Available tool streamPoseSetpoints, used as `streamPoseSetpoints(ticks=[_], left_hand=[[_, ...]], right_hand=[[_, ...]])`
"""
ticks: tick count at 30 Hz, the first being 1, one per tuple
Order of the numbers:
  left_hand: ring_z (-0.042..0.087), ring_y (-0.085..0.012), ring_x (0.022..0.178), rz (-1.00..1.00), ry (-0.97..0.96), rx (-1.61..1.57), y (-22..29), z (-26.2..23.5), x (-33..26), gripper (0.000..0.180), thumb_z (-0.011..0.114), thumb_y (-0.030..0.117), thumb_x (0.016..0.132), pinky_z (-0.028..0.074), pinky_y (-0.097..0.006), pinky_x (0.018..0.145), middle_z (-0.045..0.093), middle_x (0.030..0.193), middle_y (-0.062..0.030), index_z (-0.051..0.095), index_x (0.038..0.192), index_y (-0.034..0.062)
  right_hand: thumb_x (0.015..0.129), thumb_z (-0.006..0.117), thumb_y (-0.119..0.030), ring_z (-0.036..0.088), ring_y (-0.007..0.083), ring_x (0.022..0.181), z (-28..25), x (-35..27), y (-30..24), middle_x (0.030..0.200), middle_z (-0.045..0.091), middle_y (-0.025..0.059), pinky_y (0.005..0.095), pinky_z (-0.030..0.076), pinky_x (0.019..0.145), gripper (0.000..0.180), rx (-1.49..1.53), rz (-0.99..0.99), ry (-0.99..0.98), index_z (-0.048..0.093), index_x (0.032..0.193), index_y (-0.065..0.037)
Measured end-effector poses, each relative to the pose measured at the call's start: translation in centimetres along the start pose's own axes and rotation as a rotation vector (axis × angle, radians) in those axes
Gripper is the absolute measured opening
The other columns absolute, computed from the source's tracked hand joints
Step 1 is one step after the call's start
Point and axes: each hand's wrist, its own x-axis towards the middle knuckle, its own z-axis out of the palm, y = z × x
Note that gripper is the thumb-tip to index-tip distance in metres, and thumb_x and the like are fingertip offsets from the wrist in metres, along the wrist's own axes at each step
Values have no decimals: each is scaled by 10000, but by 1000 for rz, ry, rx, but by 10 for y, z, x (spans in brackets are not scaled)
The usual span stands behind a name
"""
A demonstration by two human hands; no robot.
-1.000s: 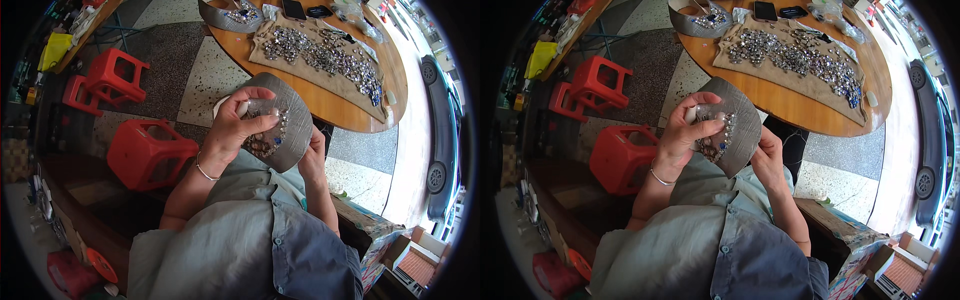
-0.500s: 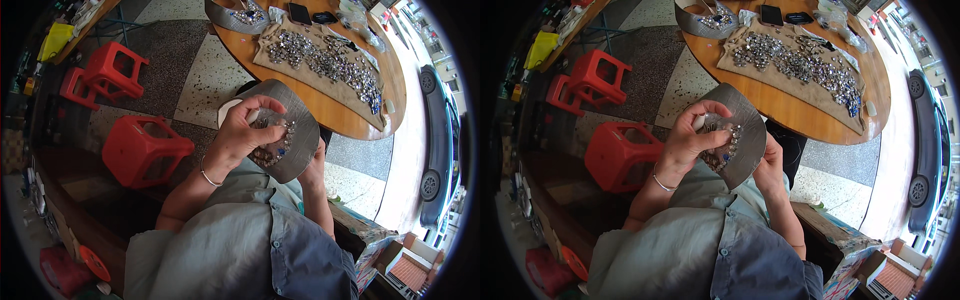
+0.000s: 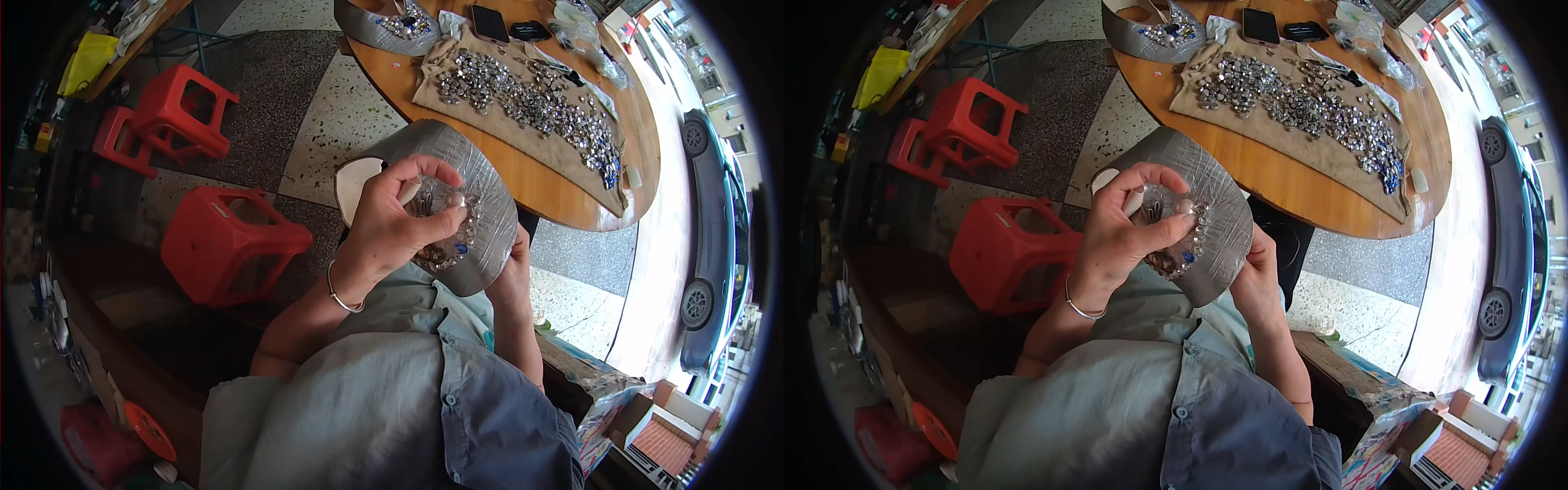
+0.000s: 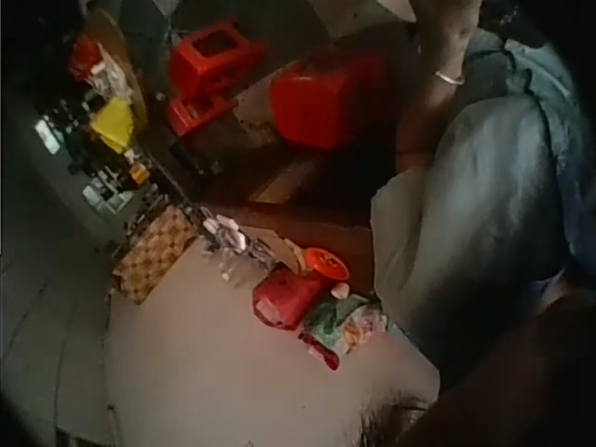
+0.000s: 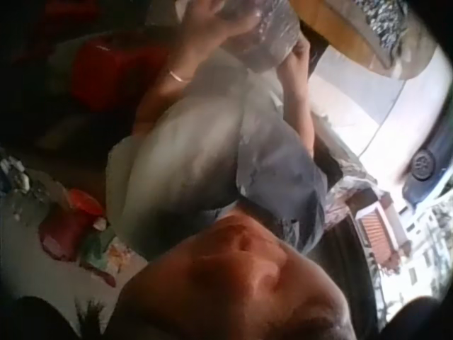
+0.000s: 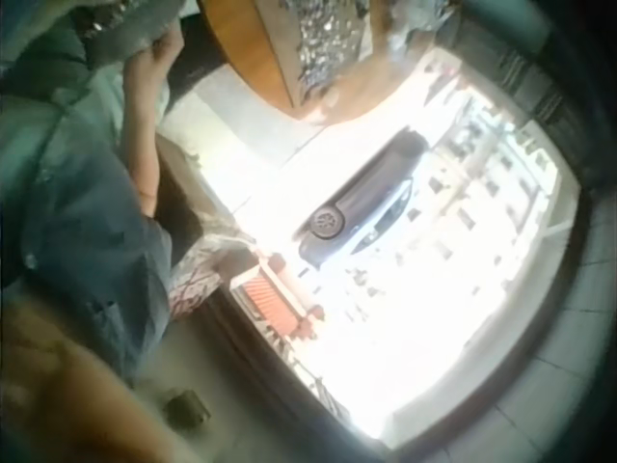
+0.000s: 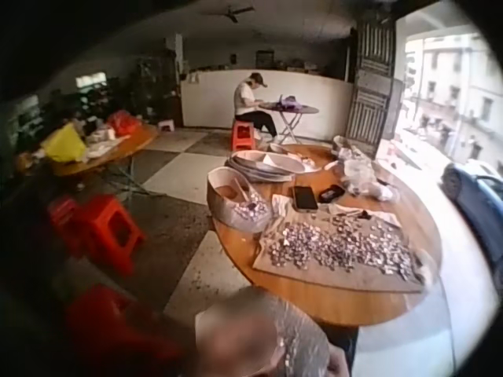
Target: Attaching decorative embellishments and studs to silver shoe upper components.
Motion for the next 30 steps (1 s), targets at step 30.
streamPoseSetpoints(ticks=[30], left_hand=[[503, -80, 941, 57, -100, 145, -17, -2, -2, 321, 728, -2, 713, 411, -220, 831, 561, 975, -23, 561, 988, 11]], right_hand=[[938, 454, -59, 362, 18, 530, 10, 39, -66, 844, 554, 59, 166, 303, 453, 104, -94, -540, 230, 549, 914, -23]])
